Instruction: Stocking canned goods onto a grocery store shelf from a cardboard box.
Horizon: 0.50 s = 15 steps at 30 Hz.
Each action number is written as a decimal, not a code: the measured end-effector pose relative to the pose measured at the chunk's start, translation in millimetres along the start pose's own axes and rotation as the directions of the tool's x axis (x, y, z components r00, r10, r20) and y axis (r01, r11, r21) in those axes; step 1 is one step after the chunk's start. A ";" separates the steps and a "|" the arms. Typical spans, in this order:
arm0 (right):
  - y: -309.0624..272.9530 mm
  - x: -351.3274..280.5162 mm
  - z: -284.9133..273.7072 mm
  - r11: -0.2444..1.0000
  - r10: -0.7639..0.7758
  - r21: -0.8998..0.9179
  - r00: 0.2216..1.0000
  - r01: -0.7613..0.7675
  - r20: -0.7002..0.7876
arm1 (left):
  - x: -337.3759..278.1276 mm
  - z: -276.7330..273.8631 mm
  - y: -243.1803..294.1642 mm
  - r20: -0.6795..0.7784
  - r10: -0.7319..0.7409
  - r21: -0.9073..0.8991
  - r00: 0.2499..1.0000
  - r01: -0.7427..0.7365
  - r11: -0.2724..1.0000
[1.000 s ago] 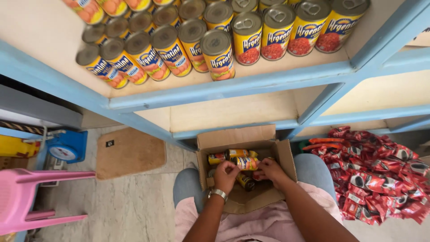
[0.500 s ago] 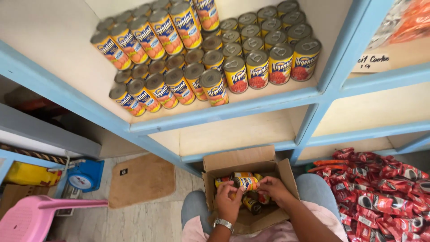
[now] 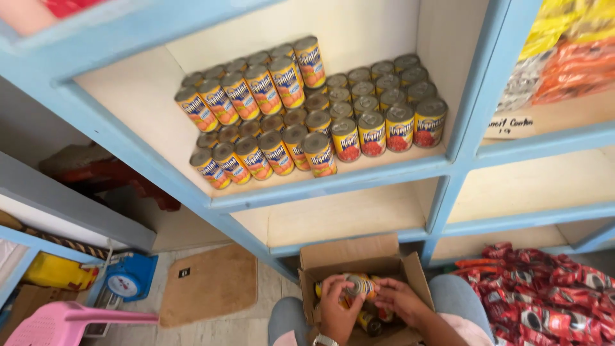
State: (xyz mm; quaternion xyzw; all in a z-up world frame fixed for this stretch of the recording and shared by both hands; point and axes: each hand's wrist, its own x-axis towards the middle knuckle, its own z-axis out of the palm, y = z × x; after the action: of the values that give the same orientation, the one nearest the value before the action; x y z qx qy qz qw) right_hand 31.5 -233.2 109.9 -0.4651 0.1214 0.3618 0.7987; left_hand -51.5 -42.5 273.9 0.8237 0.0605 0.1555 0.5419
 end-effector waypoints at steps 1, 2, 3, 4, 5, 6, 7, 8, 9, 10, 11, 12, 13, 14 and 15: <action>0.0 4.4 -2.4 0.999 -0.023 0.031 1.000 0.023 0.008 | 1.5 1.1 -5.9 -0.002 0.029 -0.023 1.000 -0.029 0.999; 7.1 13.1 -12.6 0.999 -0.043 0.022 0.999 0.043 0.015 | 2.5 6.0 -32.8 -0.010 0.050 -0.028 0.999 -0.050 0.998; 14.4 22.0 -22.1 0.999 -0.022 0.036 1.000 0.022 0.010 | 4.5 10.5 -59.6 -0.014 0.077 -0.019 0.997 -0.078 0.997; 21.3 32.0 -31.9 0.999 -0.001 0.049 1.000 0.001 0.004 | 7.9 15.5 -86.8 -0.018 0.105 -0.010 0.994 -0.105 0.994; 26.7 43.1 -42.5 0.999 -0.012 0.043 1.000 0.012 0.009 | 9.7 17.5 -102.2 -0.024 0.117 -0.012 0.993 -0.117 0.993; 32.0 55.1 -53.3 0.998 0.017 0.065 0.998 -0.021 0.057 | 12.2 19.8 -118.2 -0.021 0.145 0.000 0.989 -0.145 0.989; 40.5 64.3 -64.5 0.994 0.051 0.087 0.994 -0.060 0.101 | 11.4 21.7 -134.5 -0.015 0.166 0.012 0.986 -0.166 0.986; 43.3 67.0 -67.8 0.995 0.046 0.082 0.994 -0.055 0.102 | 12.4 22.9 -142.4 -0.019 0.172 0.010 0.985 -0.171 0.985; 45.0 70.7 -71.5 0.997 0.075 0.024 0.995 -0.077 0.070 | 14.3 24.9 -150.2 0.001 0.154 -0.016 0.988 -0.154 0.988; 46.5 74.6 -75.3 0.994 0.102 -0.033 0.994 -0.101 0.035 | 16.4 27.0 -158.0 0.022 0.136 -0.041 0.990 -0.135 0.990; 54.0 85.5 -86.2 0.995 0.096 -0.039 0.995 -0.095 0.037 | 18.2 33.9 -172.1 0.017 0.142 -0.044 0.990 -0.141 0.989; 61.3 96.7 -97.0 0.997 0.042 -0.064 0.994 -0.035 0.098 | 20.3 40.7 -186.3 -0.022 0.246 -0.036 0.969 -0.247 0.968; 67.7 107.5 -109.5 0.996 -0.011 -0.087 0.987 0.025 0.160 | 22.1 49.4 -200.4 -0.063 0.347 -0.026 0.936 -0.350 0.937; 68.3 111.1 -114.5 0.995 -0.016 -0.094 0.987 0.032 0.161 | 28.8 56.9 -215.6 -0.069 0.353 -0.029 0.933 -0.356 0.934; 68.6 114.5 -118.8 0.995 -0.018 -0.089 0.984 0.034 0.179 | 36.0 64.1 -230.2 -0.021 0.402 -0.088 0.916 -0.402 0.911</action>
State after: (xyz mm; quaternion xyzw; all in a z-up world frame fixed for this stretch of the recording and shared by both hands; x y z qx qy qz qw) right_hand 82.2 -257.7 -59.7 -0.4686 0.0267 0.3967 0.7889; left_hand 19.0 4.4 47.5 0.7929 -0.1164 0.2672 0.5352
